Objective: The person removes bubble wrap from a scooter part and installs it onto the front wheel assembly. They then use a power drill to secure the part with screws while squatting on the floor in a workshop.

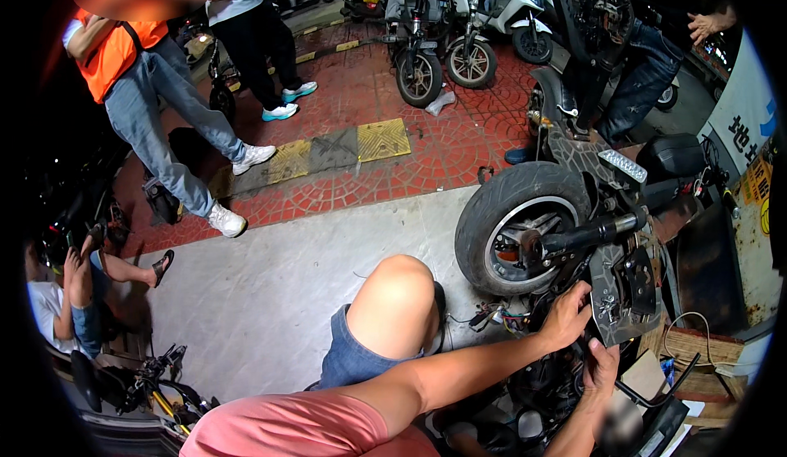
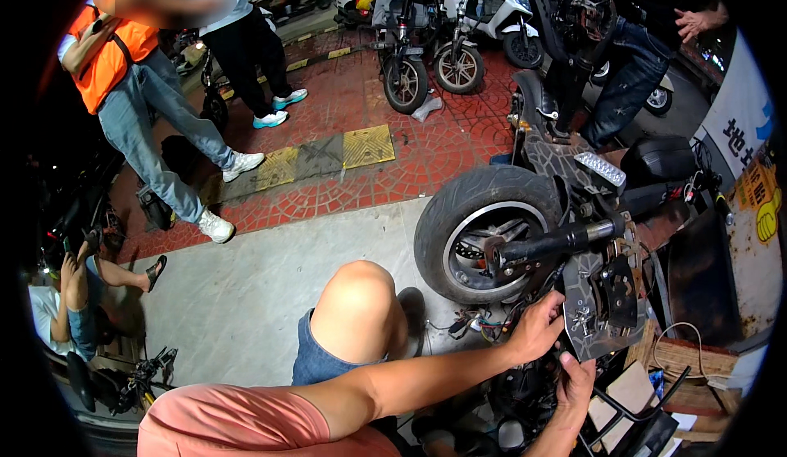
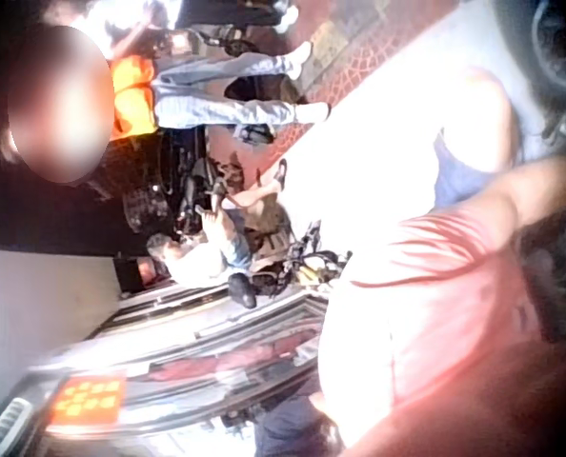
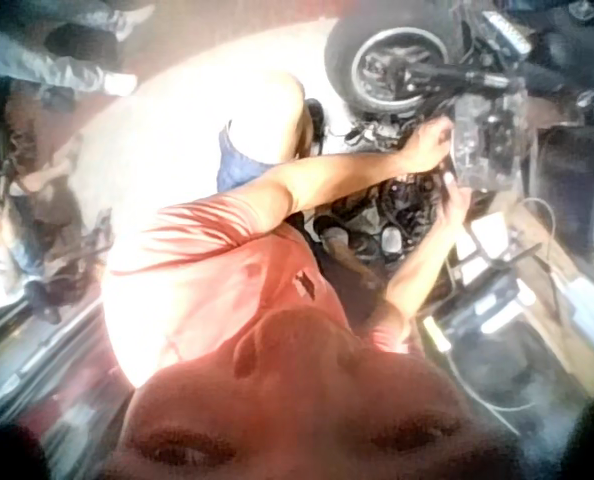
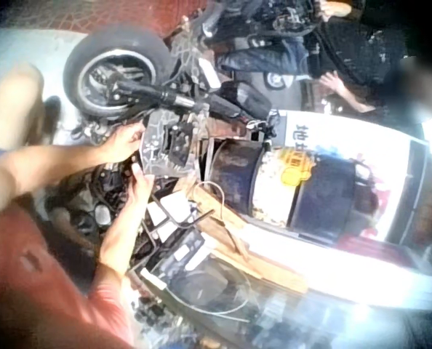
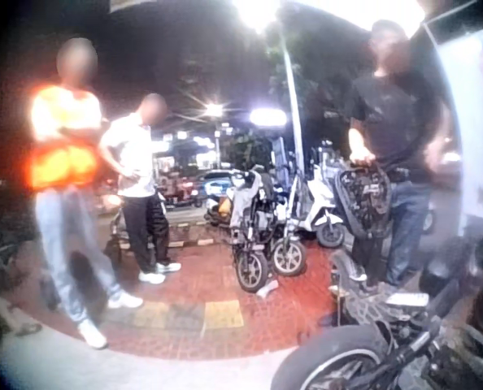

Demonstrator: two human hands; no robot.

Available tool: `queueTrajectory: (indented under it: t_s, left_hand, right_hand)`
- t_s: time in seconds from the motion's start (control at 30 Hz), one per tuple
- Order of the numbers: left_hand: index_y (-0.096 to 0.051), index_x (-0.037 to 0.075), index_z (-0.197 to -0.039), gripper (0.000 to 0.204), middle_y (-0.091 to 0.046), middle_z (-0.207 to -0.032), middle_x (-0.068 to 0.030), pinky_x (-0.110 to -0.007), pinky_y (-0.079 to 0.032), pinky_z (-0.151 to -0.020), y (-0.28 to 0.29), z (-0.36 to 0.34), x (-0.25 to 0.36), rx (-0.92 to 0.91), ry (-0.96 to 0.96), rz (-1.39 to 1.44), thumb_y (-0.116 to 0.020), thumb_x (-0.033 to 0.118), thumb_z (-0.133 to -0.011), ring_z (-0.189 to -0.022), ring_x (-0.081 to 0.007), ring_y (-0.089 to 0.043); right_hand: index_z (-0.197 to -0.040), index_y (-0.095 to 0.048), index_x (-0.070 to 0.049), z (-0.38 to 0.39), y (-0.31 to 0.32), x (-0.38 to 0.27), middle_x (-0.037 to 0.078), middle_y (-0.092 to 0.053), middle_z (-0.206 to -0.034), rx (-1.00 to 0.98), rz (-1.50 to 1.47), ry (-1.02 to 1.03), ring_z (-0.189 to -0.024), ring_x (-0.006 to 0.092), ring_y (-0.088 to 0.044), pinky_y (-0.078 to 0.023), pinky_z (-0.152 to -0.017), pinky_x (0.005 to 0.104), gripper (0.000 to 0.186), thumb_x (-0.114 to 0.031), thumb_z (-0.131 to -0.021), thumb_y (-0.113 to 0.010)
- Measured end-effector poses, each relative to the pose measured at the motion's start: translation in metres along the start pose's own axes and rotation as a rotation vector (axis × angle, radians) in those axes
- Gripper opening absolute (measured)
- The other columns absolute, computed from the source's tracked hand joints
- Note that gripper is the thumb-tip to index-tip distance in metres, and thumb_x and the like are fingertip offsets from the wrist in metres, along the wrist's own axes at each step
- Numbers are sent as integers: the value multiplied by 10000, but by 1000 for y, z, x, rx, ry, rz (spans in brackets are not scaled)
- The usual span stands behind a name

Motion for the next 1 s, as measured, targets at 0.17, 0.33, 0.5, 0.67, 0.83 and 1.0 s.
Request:
queueTrajectory:
  t_s: [0.17, 0.33, 0.5, 0.67, 0.83, 1.0]
  left_hand:
    - [-484, -4, -1189, 243, -612, -915, -167, -359, -541, -529, -3, 1, -1, 32, -131, -117, -570, 116, -995, -677, -251, -657]
    - [-479, -4, -1182, 248, -602, -933, -181, -393, -554, -607, -1, 2, 4, 26, -176, -149, -579, 130, -999, -696, -266, -659]
    - [-514, 4, -1163, 238, -630, -894, -152, -377, -532, -659, 0, 4, 1, -67, 8, 20, -613, 123, -983, -723, -241, -663]
    - [-521, -6, -1145, 230, -641, -848, -162, -399, -519, -666, 2, 4, 9, -18, -26, -57, -612, 125, -980, -715, -262, -660]
    - [-504, -10, -1164, 250, -643, -889, -200, -441, -526, -722, 0, 5, 6, 23, -95, -184, -594, 127, -976, -787, -351, -671]
    - [-498, -5, -1176, 262, -651, -961, -239, -474, -520, -783, -4, 9, 2, 104, -124, -230, -591, 138, -977, -883, -411, -664]
  right_hand:
    - [-1404, -482, 14, -2, 0, 0, 94, -626, -1289, -16, -6, 43, -1170, 253, -608, -453, -1066, 384, 760, -89, -732, -821]
    - [-1394, -490, 6, 0, 3, 1, 81, -635, -1264, 3, 16, 29, -1122, 232, -622, -477, -1024, 364, 737, -91, -743, -821]
    - [-1378, -505, -8, -2, 3, 2, 74, -652, -1221, -22, -17, 17, -1074, 213, -633, -494, -976, 351, 707, -85, -749, -819]
    - [-1387, -502, -15, -2, 7, 7, 74, -647, -1233, 7, -28, 17, -1081, 217, -630, -490, -984, 357, 699, -62, -758, -804]
    - [-1409, -486, -7, -3, 12, 10, 80, -623, -1297, 8, -38, 13, -1177, 240, -601, -456, -1056, 376, 721, -50, -760, -797]
    - [-1420, -482, 19, -4, 21, 16, 87, -606, -1353, 1, -61, 17, -1244, 245, -572, -398, -1119, 378, 743, -44, -750, -797]
Point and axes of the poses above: each hand's wrist, its own z-axis away from the middle knuckle, its own y-axis out of the back of the hand, x = y × z, the point moved 7 cm from there along -z, towards the middle knuckle
